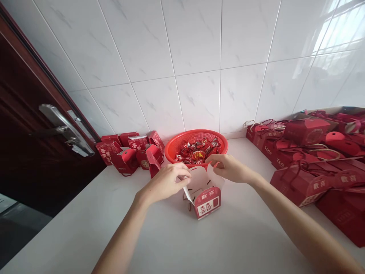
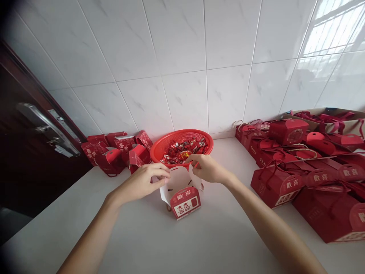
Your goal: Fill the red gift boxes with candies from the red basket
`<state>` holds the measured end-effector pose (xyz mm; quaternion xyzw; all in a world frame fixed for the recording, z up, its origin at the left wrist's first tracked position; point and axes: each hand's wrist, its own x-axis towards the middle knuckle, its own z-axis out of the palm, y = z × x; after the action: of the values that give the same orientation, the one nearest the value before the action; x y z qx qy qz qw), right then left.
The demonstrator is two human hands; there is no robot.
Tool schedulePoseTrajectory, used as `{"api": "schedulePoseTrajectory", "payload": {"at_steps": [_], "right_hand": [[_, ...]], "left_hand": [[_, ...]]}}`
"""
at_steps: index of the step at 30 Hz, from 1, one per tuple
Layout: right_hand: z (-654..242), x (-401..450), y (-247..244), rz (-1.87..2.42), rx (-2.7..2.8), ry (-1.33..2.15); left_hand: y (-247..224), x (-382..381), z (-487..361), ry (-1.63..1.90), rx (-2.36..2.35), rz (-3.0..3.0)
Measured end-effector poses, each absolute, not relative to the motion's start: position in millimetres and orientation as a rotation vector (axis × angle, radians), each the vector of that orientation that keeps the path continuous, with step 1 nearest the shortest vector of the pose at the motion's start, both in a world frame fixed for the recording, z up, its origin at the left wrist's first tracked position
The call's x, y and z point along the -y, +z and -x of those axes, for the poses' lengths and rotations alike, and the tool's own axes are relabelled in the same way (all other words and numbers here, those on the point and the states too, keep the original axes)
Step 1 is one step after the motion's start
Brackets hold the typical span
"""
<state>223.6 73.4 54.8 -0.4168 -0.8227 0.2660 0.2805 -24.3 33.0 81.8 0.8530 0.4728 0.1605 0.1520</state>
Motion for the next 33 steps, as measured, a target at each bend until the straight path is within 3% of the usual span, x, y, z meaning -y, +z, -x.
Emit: {"api": "schedulePoseTrajectory", "payload": {"at_steps": [14,21,28,31,33], "right_hand": [[-236.5,-91.1,37.2,1.116,2.18,1.179],[-235.4,-89.3,50.5,0.943,2.161,0.761],[-233.4,-117.5,50.7,0.821,1.918,0.765],[-224.8,-148.7,42.8,0.858,1.85,0.786],[-216.9,-169.1,36.6,0.936,1.789,0.803]], "left_hand": [[84.4,-31.1,34.3,0.229,-1.452,-2.263],[82.2,-28.6,29.8,0.31,-1.356,-2.393],[90.1,-48.8,21.3,0.777,-1.235,-2.439],[86.9,-84.8,15.2,0.672,-1.324,-2.427],[81.5,-113.4,10.6,0.417,-1.472,-2.408]]}}
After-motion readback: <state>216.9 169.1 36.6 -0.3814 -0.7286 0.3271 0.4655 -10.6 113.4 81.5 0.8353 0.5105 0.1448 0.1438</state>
